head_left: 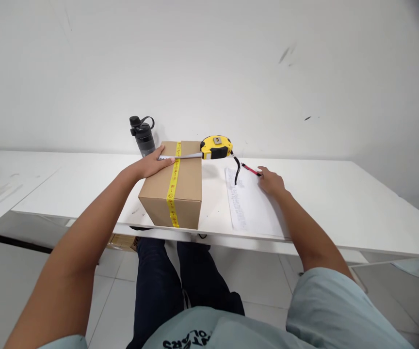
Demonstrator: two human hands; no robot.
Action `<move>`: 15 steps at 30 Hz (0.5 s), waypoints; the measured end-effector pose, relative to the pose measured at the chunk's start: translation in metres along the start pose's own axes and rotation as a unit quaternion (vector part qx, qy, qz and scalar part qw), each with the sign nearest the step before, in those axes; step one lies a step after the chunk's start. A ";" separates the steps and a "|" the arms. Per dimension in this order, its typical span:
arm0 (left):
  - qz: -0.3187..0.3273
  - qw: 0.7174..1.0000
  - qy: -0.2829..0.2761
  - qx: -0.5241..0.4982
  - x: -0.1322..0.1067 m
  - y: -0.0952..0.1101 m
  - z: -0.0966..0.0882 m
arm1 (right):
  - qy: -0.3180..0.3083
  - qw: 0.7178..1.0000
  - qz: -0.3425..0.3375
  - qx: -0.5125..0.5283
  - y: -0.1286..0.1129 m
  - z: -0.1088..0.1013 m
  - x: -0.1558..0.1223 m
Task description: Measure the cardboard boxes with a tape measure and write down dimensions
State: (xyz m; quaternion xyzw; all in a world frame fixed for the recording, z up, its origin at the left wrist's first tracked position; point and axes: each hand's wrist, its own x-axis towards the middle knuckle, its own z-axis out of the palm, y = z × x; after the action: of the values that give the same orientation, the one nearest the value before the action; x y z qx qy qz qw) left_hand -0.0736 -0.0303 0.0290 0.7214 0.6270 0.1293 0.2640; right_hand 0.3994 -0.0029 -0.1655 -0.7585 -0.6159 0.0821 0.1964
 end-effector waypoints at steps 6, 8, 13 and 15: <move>-0.006 1.000 0.009 -0.017 0.001 -0.001 0.003 | 0.089 0.994 -0.067 0.009 -0.020 0.004 -0.017; -0.006 1.000 0.010 -0.019 0.001 0.000 0.004 | 0.116 0.991 -0.068 0.020 -0.024 0.005 -0.022; -0.006 1.000 0.017 -0.020 0.002 0.001 0.005 | 0.166 0.980 -0.065 0.090 -0.021 0.012 -0.030; -0.002 1.000 0.020 -0.018 0.003 0.000 0.004 | 0.184 0.972 -0.088 0.120 -0.021 0.016 -0.032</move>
State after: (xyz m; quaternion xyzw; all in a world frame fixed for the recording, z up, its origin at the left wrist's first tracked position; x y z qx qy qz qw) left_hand -0.0705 -0.0285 0.0254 0.7126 0.6311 0.1549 0.2643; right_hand 0.3677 -0.0270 -0.1755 -0.6744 -0.6190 -0.0035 0.4026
